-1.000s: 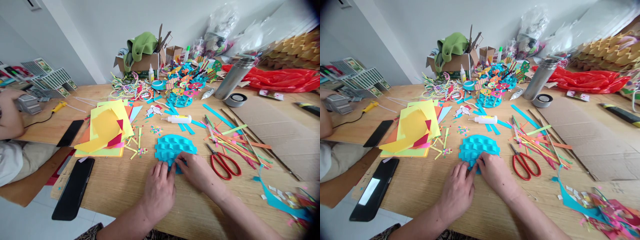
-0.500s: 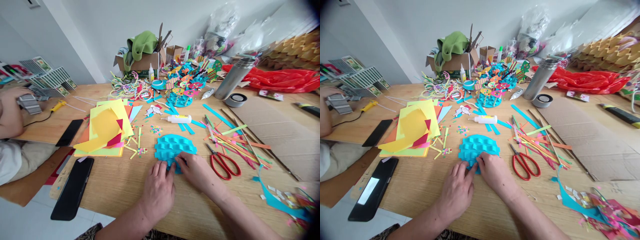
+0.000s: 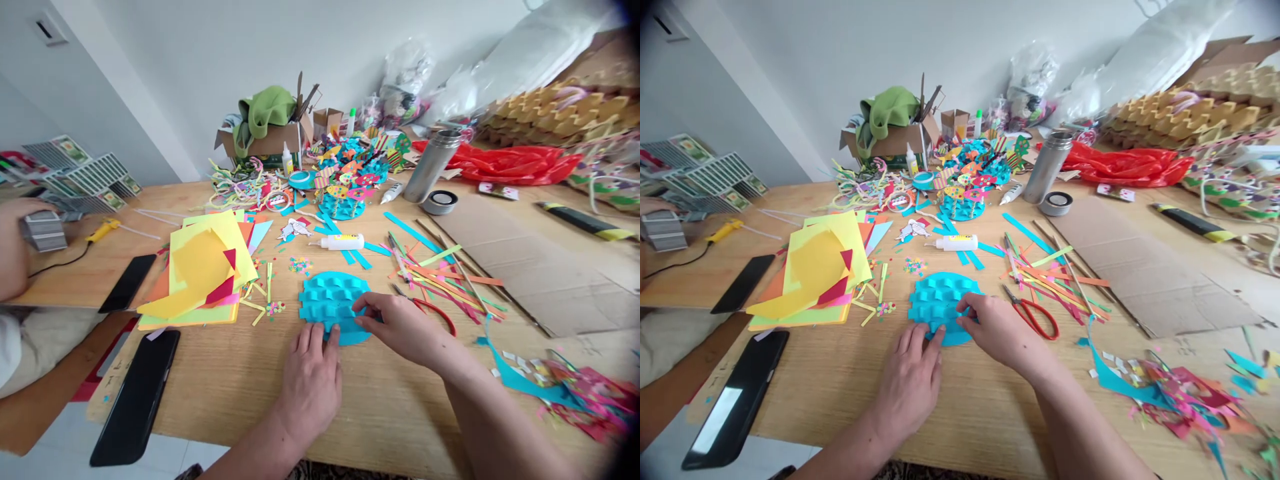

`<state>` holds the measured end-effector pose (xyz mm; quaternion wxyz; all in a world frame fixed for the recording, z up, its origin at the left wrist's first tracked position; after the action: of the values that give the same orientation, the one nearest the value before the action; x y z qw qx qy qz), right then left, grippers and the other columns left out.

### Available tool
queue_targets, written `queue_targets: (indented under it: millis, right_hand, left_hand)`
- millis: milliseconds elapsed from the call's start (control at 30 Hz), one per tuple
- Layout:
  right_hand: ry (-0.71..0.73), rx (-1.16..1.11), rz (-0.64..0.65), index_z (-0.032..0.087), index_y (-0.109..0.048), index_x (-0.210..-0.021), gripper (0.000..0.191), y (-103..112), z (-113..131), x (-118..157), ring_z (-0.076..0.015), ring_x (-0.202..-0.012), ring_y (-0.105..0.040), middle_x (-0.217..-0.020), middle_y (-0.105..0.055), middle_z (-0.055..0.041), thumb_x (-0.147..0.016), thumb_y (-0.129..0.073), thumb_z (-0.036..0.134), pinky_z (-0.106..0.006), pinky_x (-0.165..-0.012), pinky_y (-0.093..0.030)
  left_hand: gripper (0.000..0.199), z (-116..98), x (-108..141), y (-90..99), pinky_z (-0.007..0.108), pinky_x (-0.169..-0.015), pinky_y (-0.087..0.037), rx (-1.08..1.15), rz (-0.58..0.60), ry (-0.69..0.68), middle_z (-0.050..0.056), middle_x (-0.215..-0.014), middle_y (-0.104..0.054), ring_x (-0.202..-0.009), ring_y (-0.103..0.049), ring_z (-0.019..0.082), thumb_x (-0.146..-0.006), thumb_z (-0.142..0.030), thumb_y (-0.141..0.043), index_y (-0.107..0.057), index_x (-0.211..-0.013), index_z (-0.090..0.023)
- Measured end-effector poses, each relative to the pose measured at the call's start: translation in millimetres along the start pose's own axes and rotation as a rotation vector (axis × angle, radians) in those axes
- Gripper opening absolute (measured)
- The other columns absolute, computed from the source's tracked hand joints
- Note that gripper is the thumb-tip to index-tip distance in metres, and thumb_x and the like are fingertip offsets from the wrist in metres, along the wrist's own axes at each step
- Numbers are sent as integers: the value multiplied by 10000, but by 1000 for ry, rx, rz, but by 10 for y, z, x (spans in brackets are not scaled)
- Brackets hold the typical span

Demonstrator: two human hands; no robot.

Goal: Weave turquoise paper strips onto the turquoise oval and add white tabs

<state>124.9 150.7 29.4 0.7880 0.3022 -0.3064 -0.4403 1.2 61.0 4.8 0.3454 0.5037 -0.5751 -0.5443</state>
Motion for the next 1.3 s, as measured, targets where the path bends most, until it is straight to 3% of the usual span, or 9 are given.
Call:
queue_targets:
  millis: [333,767,1300]
  right_hand:
    - [16,-13,9,184,-685,-816,208,26,-36,-14,-131,-652,-602,-739,-695,-6,-734,-543,56,-218,-570,-388]
    - [14,-308,-40,157,-659,-847,176,-125,-177,-51,-132,-668,-599,-716,-646,5,-728,-546,92,-213,-593,-451]
    - [-25,27,-143,195,-660,-782,137,-97,-55,13,-162,-720,-654,-790,-721,-24,-751,-570,96,-218,-619,-412]
  left_hand:
    - [474,16,15,11,447,-887,-483,-5,-27,-14,94,-1119,-507,-1028,-495,254,-862,-113,-495,-513,-1324,-216]
    - [485,16,49,-22,451,-902,-469,-13,-2,-34,104,-1134,-489,-1049,-487,259,-879,-126,-489,-481,-1359,-199]
    - [504,18,80,-52,484,-920,-474,-5,-36,-50,132,-1160,-492,-1091,-479,284,-891,-114,-460,-439,-1392,-163]
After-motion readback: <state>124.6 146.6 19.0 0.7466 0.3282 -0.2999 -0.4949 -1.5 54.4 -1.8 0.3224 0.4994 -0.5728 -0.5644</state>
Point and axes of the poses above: each hand's wrist, its own x-axis away from the middle knuckle, its own y-axis out of the back of the hand, z = x × y, the point moved 7 cm from there along -x, towards the middle knuckle
